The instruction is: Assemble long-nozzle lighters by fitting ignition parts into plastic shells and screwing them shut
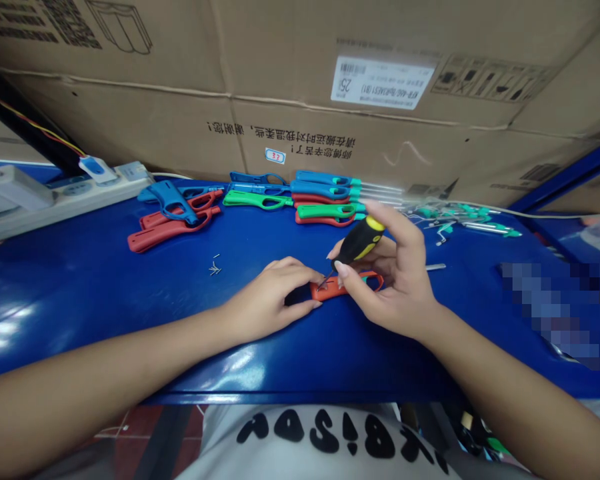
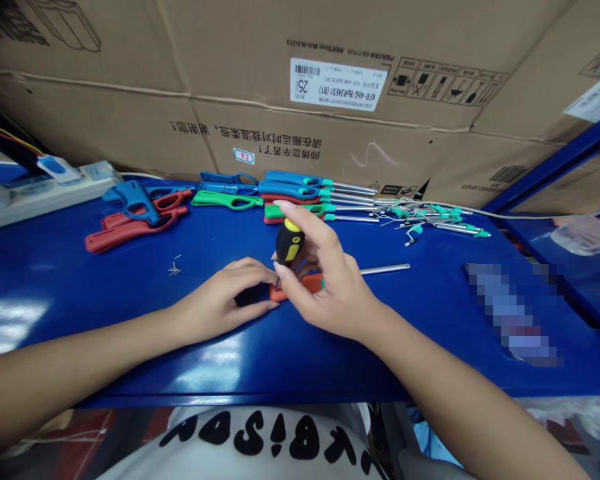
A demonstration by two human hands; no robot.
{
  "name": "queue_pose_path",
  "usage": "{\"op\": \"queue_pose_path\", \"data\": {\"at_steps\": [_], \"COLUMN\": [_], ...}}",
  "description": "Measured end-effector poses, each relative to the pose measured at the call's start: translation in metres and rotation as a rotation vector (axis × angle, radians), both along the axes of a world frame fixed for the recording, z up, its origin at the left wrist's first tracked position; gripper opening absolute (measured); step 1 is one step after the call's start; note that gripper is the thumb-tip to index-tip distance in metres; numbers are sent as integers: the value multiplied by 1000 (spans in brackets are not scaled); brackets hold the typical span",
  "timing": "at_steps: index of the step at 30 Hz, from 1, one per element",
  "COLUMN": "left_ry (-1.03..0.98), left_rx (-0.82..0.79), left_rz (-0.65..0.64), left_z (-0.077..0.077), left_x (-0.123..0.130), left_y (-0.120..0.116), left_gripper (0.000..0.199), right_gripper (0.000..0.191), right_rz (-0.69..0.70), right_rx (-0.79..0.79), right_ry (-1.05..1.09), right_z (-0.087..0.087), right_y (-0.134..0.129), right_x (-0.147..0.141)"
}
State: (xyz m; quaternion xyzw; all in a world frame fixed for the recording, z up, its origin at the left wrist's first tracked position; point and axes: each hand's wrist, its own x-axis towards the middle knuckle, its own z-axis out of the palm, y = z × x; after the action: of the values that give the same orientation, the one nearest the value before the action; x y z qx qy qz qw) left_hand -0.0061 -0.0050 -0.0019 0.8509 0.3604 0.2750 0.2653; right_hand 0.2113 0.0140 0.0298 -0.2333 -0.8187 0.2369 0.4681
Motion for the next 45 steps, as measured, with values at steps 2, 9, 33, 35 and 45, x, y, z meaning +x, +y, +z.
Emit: {"op": "queue_pose_path", "data": {"at_steps": [2,9,33,35,45], "left_ry": [-2,-18,13,14,20], "left_rx": [3,50,56,62,82], "left_rz": [-2,5,-2,-1,-5], "left_z": [-1,-6,-1,-1,-3], "left_x": [0,-1,0,1,2], "left_y": [0,1,-1,-1,-1], "left_gripper": [22,24,23,25,30], "right_gripper": [73,67,27,30,35], "right_rz": [10,78,-178,-245,-221], "right_rx": [0,-80,365,402,349], "right_ry": [-22,-101,-361,-360,-321], "right_z": [1,11,59,55,48], "right_y": [0,5,5,6,15], "right_x": [0,-1,-21,-20,-13]}}
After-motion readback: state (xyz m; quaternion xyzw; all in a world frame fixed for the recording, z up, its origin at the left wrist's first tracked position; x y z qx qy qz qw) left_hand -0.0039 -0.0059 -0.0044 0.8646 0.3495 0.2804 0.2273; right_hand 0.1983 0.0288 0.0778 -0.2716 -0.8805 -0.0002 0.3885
